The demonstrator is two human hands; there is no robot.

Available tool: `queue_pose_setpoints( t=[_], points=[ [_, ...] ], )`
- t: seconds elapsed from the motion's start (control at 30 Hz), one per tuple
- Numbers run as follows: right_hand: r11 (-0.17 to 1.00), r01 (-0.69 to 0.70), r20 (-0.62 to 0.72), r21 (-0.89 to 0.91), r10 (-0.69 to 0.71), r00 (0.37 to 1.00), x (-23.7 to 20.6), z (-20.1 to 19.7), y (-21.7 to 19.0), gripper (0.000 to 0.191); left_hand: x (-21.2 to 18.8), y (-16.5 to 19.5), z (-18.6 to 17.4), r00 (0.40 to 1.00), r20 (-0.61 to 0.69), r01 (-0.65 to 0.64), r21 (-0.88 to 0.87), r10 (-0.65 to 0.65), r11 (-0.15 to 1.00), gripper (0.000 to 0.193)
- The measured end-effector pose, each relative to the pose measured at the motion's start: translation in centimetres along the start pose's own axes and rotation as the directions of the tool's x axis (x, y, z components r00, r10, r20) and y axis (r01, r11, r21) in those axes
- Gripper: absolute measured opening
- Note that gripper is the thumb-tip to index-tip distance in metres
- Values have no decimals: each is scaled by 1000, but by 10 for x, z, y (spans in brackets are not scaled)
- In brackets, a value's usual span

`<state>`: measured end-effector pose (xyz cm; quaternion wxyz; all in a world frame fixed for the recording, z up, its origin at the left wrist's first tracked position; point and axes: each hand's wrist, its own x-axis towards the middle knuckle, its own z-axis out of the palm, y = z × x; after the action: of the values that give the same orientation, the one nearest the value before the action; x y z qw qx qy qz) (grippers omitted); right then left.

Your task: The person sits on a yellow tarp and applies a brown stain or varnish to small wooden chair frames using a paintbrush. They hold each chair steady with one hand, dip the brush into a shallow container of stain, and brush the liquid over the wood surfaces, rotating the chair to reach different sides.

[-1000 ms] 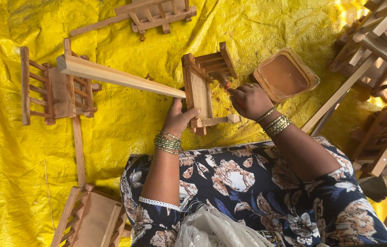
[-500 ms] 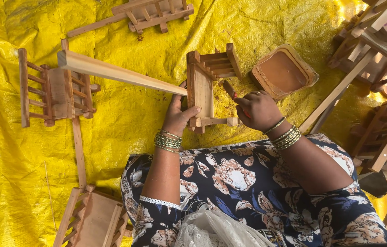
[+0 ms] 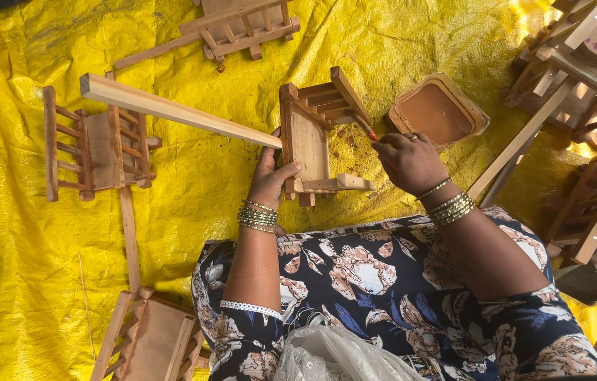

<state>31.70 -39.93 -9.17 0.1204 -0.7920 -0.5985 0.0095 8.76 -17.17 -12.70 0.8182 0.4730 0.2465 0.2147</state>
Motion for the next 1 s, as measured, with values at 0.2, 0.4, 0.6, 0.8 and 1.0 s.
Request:
queue_pose_setpoints(
  t=[0.2,0.4,0.6,0.8,1.0],
  points=[
    [986,149,-10,79,-149,989,10,26,-10,37,2,-4,-4,1000,-4,17,-36,-17,999,89],
    [999,33,-142,-35,-37,989,1,17,6,39,0,9,-30,988,-79,136,11,-135,991,79],
    [992,-92,-49,87,96,994,-21,-4,6,36,-2,27,-60,949,-294,147,99,-113,984,54],
    [907,-231,42,352,231,972,-59,-26,-19,39,7,36,-69,726,-652,222,-80,-220,972,72],
    [763,-348,77,544,368,927,-68,-36,-23,37,9,32,-72,681,-724,228,59,-116,972,79]
  ],
)
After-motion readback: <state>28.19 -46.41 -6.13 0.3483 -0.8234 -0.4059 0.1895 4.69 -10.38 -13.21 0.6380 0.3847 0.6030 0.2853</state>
